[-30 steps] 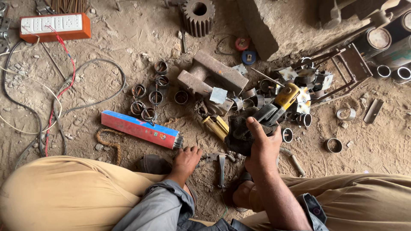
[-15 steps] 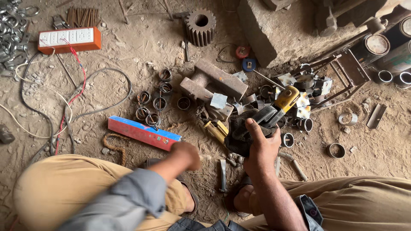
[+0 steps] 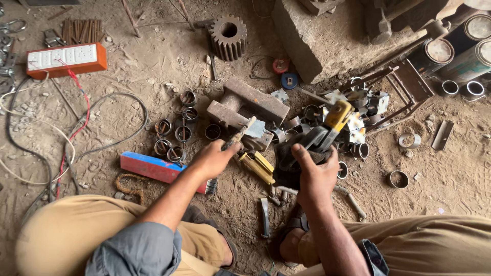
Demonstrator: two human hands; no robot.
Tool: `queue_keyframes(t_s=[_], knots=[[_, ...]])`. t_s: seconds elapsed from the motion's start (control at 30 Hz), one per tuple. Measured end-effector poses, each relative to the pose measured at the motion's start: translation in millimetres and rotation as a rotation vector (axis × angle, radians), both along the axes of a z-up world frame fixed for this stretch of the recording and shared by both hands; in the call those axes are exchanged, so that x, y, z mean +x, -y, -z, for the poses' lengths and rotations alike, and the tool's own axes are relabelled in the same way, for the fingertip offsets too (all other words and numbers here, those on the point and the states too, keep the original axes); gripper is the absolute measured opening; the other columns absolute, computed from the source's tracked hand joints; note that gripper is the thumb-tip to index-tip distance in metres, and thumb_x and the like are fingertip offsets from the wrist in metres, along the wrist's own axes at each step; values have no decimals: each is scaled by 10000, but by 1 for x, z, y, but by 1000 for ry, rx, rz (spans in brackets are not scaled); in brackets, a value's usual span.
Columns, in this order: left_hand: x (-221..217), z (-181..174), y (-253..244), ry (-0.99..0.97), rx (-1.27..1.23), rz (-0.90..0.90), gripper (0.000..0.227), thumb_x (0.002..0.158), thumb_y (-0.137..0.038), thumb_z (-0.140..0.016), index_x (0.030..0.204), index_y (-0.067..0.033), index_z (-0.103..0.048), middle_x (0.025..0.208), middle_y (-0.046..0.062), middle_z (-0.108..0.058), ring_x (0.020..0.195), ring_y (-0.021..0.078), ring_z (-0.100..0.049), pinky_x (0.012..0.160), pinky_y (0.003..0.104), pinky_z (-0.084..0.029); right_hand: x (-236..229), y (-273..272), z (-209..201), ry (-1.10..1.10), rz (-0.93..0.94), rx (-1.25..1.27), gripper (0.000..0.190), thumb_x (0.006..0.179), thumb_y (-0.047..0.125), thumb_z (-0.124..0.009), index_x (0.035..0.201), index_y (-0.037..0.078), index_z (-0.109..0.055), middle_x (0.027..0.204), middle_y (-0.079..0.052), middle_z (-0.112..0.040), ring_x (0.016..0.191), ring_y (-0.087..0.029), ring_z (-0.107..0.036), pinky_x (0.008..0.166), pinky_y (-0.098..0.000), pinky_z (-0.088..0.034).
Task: The person performs arc welding on small metal components by positioning a metal piece against a larger jig and using a handheld welding clamp to apply heat, creating sparks and joining the metal.
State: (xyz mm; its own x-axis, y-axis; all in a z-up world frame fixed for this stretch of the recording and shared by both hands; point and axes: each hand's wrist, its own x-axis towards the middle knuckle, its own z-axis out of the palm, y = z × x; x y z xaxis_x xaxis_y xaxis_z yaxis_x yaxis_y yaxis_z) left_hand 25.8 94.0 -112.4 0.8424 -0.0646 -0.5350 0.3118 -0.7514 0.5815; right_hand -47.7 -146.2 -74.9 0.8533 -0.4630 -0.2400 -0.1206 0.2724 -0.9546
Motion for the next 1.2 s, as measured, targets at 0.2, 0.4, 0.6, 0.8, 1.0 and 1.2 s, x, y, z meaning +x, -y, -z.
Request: queue_keyframes(t_s=[0.2, 0.4, 0.6, 0.8, 1.0, 1.2], knots=[[8, -3, 17, -71, 187, 108, 716, 964, -628, -514, 1379, -47, -562, 1355, 231, -632, 1296, 389, -589, 1116, 489, -430, 11, -4, 22, -233, -150, -437, 675, 723, 271, -858, 1241, 1, -519, 1050, -144, -674, 938, -260, -724, 851, -413, -649], [9, -3, 21, -33, 157, 123, 725, 966, -601, -527, 1389, -11, -548, 1286, 250, -669, 1235, 393, -641, 1089, 475, -480, 17, -16, 39, -321, -253, -753, 704, 661, 283, -898, 1211, 8, -556, 1008, -153, -751, 897, -243, -768, 852, -401, -632], [8, 3, 18, -78, 144, 120, 695, 992, -568, -499, 1387, 3, -547, 1276, 238, -680, 1209, 375, -665, 1066, 469, -505, 22, -20, 50, -377, -288, -749, 663, 663, 258, -888, 1176, -16, -569, 948, -153, -762, 826, -256, -787, 779, -380, -660], [5, 34, 18, -36, 123, 160, 756, 1021, -553, -468, 1485, 39, -388, 1445, 275, -512, 1311, 384, -546, 1100, 499, -430, 21, -26, 48, -392, -312, -738, 695, 667, 261, -877, 1210, -13, -542, 934, -151, -767, 798, -234, -787, 740, -365, -667], [1, 39, 25, -32, 157, 174, 625, 1027, -502, -491, 1366, 22, -519, 1262, 262, -615, 1150, 356, -641, 981, 495, -533, 22, -28, 42, -393, -341, -752, 659, 673, 265, -876, 1182, 0, -553, 922, -139, -774, 790, -216, -789, 731, -356, -668], [3, 15, 24, -71, 206, 195, 520, 1032, -501, -511, 1205, -19, -599, 1107, 211, -646, 1003, 322, -684, 838, 474, -586, 23, -28, 40, -413, -338, -761, 630, 663, 278, -880, 1147, 13, -578, 917, -126, -782, 793, -205, -791, 744, -351, -659]])
